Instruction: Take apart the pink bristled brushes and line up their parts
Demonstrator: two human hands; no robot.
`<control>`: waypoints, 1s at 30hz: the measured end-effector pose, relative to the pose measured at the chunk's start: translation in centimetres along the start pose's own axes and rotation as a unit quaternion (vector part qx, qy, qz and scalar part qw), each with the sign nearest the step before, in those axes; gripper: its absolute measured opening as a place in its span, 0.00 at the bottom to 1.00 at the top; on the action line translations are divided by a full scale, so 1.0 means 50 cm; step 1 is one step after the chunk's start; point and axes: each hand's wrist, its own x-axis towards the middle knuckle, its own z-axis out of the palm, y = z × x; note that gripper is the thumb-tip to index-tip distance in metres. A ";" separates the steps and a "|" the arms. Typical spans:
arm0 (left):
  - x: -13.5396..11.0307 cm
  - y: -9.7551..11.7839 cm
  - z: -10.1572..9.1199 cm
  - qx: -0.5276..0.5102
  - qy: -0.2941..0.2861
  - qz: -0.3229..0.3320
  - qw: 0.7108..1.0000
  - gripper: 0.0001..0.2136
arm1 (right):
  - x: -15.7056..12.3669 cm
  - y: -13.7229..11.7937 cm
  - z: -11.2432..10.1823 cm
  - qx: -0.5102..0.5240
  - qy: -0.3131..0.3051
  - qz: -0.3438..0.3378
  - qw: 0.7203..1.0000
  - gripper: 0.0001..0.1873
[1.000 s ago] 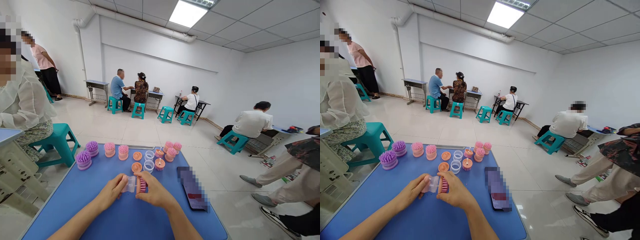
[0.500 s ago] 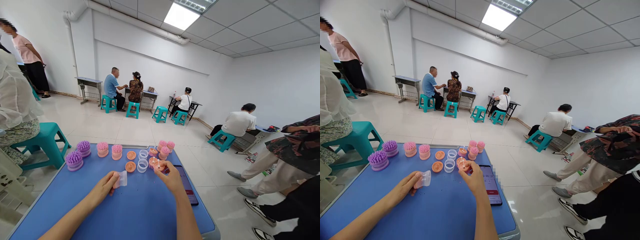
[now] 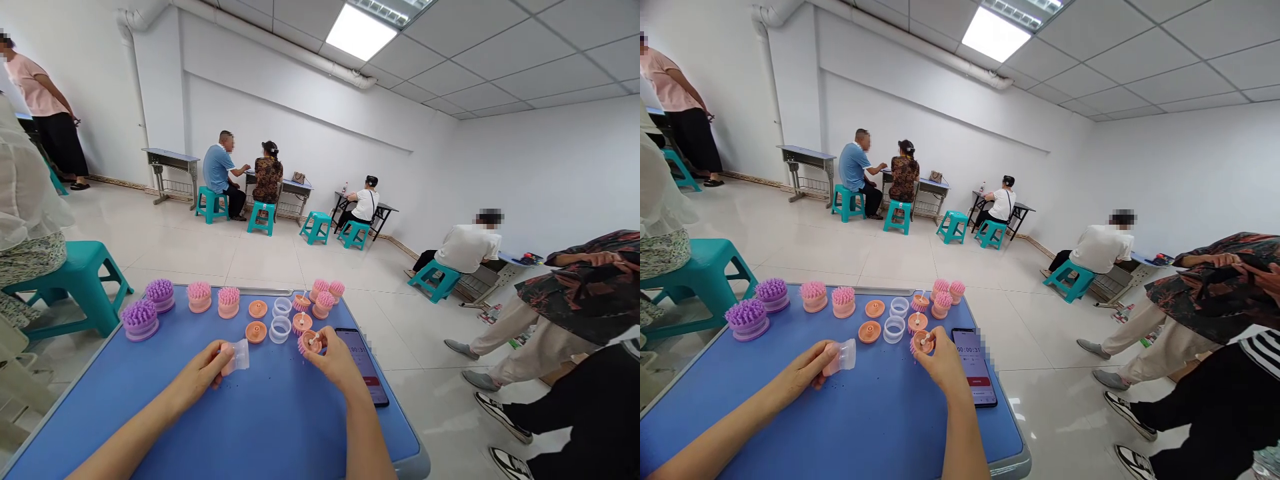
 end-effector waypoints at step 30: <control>-0.006 -0.015 0.010 -0.024 -0.067 0.067 0.995 0.24 | -0.054 -0.072 0.109 0.203 -0.173 -0.080 0.960 0.28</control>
